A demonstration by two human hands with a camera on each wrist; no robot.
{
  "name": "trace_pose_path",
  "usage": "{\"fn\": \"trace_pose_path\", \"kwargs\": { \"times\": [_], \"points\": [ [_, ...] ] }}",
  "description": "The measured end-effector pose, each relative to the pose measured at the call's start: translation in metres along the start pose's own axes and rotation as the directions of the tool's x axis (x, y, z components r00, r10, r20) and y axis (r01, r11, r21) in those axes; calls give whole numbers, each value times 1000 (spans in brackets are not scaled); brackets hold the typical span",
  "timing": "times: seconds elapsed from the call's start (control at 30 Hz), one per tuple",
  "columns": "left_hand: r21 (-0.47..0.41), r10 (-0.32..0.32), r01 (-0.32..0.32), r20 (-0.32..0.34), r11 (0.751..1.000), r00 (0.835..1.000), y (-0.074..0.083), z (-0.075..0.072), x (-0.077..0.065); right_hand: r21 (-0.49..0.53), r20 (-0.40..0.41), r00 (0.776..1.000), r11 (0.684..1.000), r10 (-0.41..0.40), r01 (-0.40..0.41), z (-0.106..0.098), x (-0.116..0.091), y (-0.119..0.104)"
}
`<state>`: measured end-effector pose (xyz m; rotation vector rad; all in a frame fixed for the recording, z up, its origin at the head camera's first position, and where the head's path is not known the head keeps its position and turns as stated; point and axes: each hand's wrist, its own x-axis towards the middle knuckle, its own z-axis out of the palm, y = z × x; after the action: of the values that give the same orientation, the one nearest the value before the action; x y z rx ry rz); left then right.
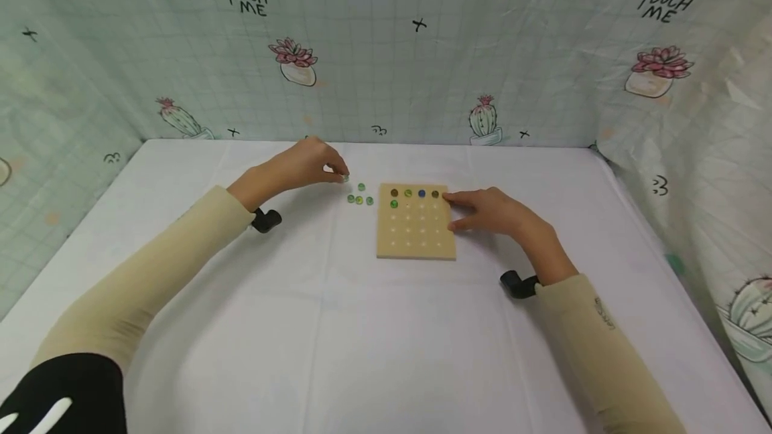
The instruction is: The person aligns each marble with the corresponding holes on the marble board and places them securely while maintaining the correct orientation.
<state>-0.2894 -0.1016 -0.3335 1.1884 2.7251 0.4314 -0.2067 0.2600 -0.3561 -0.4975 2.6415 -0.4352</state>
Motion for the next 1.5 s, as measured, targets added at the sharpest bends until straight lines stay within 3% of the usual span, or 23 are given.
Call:
{"fn": "trace_pose_path", "kwargs": {
  "times": [0.27, 1.0, 1.3, 1.5],
  "points": [
    [-11, 5, -5, -31, 1000, 1000, 15, 0, -1, -5, -20, 1000, 1000, 14, -14, 3, -5, -8],
    [-51, 143, -147, -80, 988, 987, 42, 13, 13, -72, 2, 1000, 997, 11, -11, 2, -7, -13],
    [-51, 178, -182, -75, 982, 981, 53, 26, 28, -99, -6, 1000, 995, -1, 0, 3, -4, -11],
    [-33, 179, -180, -30, 983, 983, 65, 27, 38, -94, -11, 1000, 996, 5, -6, 4, -3, -9]
  ]
}}
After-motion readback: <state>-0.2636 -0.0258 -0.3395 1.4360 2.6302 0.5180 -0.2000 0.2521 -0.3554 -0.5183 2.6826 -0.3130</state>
